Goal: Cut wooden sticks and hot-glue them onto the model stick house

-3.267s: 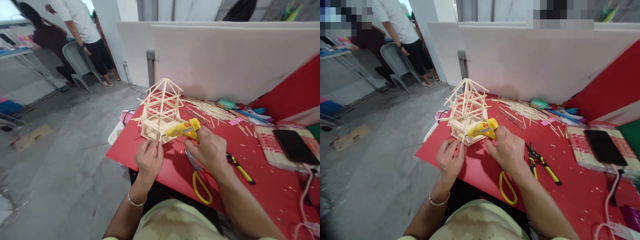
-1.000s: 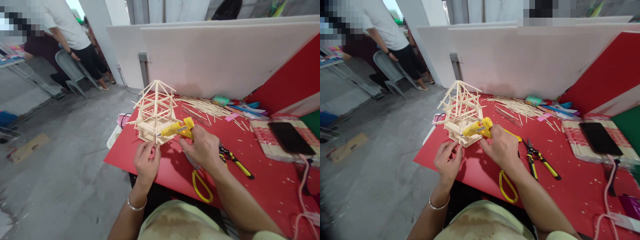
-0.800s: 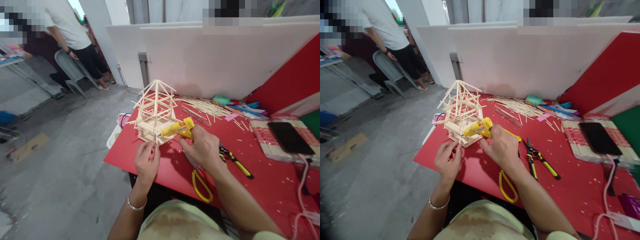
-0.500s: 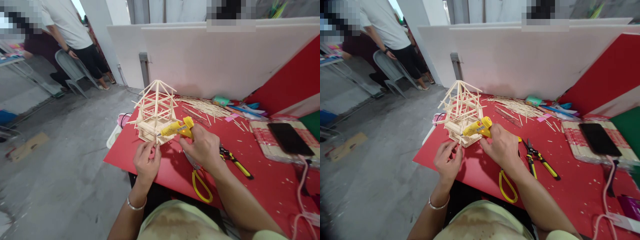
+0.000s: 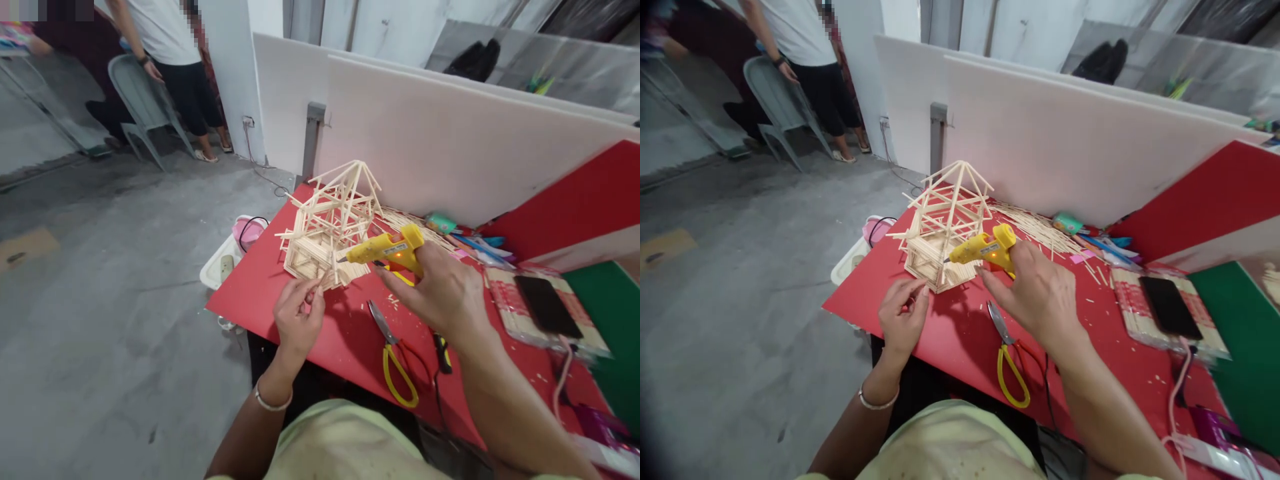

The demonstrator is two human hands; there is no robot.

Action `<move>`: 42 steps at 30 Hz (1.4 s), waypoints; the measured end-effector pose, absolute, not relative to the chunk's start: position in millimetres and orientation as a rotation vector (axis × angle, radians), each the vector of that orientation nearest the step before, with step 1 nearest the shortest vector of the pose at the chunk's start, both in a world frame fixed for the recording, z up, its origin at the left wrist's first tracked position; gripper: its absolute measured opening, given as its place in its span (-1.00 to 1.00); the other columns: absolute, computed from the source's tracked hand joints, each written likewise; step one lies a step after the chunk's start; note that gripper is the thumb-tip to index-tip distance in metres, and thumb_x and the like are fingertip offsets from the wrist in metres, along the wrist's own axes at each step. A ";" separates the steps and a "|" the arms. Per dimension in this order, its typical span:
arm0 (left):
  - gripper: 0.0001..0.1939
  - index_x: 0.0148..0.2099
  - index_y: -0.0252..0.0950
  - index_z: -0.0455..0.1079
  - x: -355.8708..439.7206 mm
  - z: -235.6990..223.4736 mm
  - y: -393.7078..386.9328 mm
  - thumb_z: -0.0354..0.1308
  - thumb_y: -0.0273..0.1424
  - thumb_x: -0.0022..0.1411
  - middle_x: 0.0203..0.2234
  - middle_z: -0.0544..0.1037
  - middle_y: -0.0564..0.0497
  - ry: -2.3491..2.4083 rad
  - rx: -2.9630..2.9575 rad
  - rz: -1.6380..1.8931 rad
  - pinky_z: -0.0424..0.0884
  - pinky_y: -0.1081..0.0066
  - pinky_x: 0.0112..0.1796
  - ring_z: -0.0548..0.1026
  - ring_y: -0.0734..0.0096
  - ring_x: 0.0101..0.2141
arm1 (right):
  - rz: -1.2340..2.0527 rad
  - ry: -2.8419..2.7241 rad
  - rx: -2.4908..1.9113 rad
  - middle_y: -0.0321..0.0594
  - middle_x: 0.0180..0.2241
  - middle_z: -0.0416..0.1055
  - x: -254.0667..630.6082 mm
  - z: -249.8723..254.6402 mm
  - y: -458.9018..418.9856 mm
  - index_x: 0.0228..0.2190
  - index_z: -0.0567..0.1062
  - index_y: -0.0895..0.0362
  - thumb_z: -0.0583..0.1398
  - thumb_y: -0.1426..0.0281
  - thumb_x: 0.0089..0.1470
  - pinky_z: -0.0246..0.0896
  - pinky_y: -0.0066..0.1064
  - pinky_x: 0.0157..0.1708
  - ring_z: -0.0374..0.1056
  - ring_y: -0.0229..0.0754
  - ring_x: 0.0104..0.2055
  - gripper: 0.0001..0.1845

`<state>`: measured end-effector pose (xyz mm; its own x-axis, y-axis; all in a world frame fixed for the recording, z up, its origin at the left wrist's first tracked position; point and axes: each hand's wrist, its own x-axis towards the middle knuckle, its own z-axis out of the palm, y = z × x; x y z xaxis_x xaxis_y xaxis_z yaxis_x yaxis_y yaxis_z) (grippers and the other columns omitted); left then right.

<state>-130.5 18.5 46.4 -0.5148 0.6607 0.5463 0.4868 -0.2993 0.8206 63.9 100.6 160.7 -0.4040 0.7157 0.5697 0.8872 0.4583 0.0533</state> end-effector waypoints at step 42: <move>-0.63 -0.54 -0.27 0.30 -90.9 40.2 -19.8 0.17 -0.28 0.30 -0.49 0.43 0.04 1.812 1.401 1.809 0.33 0.43 -0.33 0.41 0.43 -0.40 | -0.003 -1.880 -1.386 -0.17 -0.34 0.47 137.9 98.1 59.1 -0.20 0.43 0.12 0.10 0.07 0.24 0.04 -0.38 -0.39 0.34 -0.14 -0.35 -0.63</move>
